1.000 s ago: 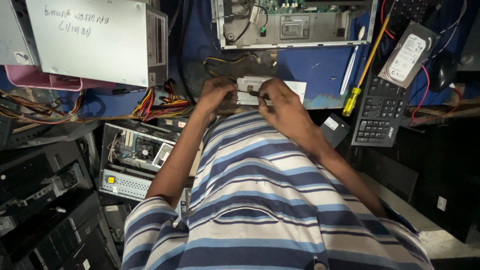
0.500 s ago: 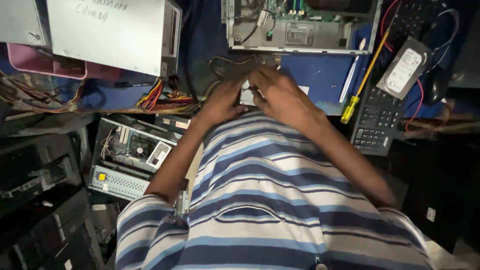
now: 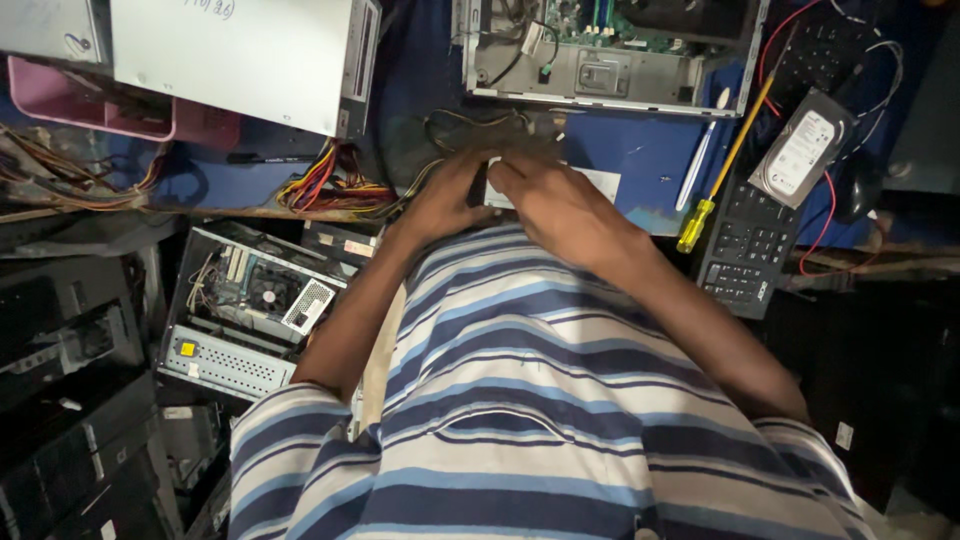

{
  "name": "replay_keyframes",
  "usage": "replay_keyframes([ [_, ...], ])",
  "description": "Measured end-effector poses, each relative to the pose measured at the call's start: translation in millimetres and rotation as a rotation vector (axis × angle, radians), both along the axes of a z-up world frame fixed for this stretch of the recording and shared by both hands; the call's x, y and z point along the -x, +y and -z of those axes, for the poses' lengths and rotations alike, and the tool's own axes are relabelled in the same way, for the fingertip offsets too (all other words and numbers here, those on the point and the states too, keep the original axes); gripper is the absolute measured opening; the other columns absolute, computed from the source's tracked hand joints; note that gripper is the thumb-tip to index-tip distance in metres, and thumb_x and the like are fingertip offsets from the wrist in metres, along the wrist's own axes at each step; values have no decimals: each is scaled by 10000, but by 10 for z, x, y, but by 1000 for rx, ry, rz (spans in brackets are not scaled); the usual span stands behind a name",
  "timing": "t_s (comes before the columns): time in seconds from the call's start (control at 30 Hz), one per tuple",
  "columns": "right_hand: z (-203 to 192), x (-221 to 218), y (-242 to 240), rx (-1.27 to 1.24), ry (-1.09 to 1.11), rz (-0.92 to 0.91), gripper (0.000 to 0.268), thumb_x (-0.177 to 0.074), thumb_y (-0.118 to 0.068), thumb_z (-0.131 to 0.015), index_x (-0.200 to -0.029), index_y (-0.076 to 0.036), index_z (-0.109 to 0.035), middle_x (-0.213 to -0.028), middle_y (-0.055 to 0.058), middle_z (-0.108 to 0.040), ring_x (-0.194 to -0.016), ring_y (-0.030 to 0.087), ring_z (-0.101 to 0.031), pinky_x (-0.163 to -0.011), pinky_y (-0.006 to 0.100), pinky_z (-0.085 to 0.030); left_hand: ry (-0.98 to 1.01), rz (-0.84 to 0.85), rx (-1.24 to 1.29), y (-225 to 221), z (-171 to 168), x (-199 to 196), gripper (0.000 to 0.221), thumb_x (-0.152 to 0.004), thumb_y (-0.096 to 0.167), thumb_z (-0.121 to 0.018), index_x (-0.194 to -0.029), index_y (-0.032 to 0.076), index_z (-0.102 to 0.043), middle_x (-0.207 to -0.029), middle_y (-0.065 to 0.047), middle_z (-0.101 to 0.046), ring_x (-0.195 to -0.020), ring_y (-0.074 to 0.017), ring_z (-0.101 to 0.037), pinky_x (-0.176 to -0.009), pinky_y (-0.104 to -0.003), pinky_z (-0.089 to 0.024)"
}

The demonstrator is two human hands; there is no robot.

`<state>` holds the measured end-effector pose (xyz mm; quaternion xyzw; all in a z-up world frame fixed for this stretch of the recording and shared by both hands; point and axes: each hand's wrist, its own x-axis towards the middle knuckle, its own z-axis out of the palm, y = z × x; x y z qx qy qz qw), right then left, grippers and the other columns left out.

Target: The person uses a screwdriver to remove screws from a computer power supply unit, then slides the power supply into an open computer case and secures it with screws. The workspace contains multiple computer towers, a keyboard, and various tools.

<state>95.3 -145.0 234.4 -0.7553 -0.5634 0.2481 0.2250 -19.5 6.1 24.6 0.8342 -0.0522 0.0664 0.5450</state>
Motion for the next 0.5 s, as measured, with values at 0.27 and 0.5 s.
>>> replay_keyframes([
  [0.27,11,47,-35,-2,-159,33,268,-842,-43,-669,-1096,6,-597,-1089,228,-618,-975,415,-662,-775,473,-552,20,-27,-28,-19,-69,-16,797,-738,184,-878,-1411,2,-492,-1356,-233,-573,-1281,-433,-569,-1101,-474,-464],
  [0.5,-56,86,83,56,-143,4,472,-775,53,-638,-1244,50,-582,-1234,272,-616,-996,444,-673,-818,453,-571,32,-38,-36,-15,-13,8,793,-710,164,-873,-1397,6,-509,-1331,-233,-586,-1251,-436,-572,-1086,-474,-468],
])
